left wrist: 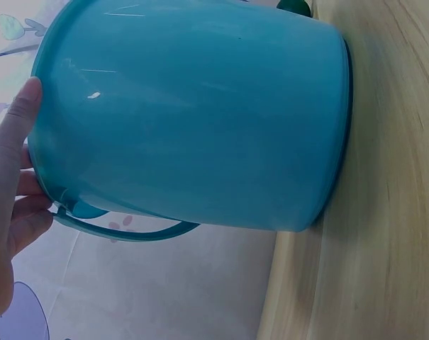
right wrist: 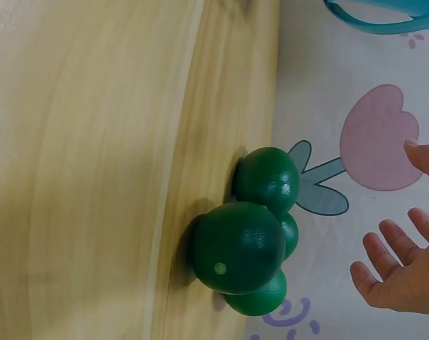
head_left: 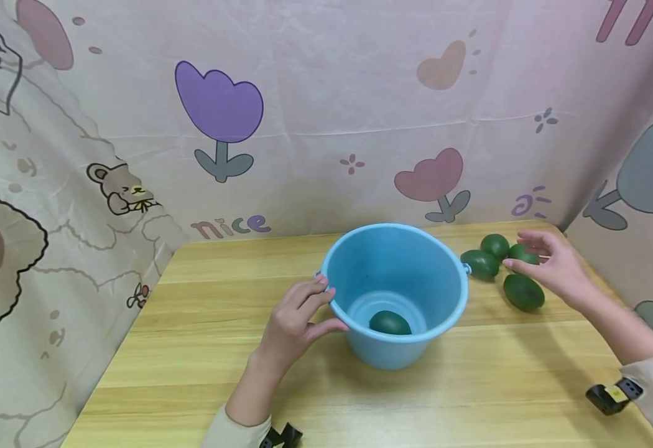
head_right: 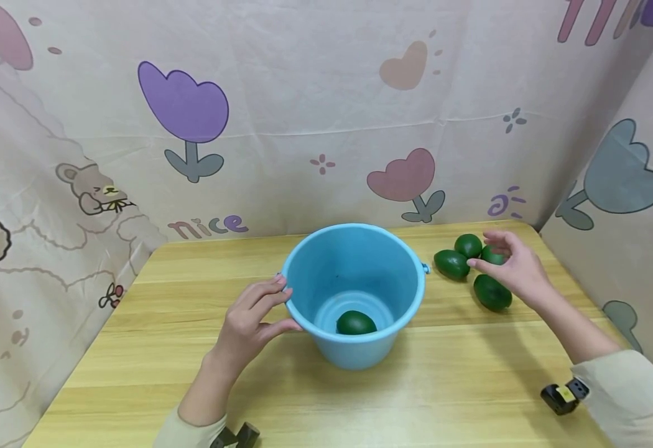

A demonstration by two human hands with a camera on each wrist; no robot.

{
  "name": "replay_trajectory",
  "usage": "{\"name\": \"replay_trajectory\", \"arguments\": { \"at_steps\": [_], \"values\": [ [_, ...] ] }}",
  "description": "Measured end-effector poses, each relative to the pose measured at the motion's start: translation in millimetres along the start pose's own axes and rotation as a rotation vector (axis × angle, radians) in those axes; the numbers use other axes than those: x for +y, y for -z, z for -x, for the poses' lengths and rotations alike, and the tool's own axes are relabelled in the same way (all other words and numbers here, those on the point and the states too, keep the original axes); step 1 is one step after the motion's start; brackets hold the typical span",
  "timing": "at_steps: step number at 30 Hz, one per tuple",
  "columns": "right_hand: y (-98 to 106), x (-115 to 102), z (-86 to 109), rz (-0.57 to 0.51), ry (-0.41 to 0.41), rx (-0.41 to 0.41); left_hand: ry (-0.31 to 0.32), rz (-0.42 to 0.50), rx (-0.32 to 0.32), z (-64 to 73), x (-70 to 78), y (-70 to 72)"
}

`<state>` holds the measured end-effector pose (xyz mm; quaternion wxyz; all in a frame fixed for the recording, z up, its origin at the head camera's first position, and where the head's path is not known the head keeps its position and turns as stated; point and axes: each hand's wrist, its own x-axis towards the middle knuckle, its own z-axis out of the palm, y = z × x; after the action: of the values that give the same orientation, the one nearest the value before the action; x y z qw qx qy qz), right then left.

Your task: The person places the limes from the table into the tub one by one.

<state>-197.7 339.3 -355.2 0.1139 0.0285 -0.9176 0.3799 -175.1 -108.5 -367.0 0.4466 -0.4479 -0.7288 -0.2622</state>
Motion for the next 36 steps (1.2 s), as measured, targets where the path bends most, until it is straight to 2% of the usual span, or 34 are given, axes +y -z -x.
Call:
{"name": "replay_trajectory", "arguments": {
  "at_steps": [23,36],
  "values": [
    [-13.5,17.8,3.7,0.057,-0.020,-0.095,-0.003,-0.007,0.003,2.0,-1.8,-1.2],
    [-14.0,30.7,10.0,0.081,-0.027,-0.095,-0.001,-0.003,-0.001,1.4,-0.7,-0.5]
  ]
}}
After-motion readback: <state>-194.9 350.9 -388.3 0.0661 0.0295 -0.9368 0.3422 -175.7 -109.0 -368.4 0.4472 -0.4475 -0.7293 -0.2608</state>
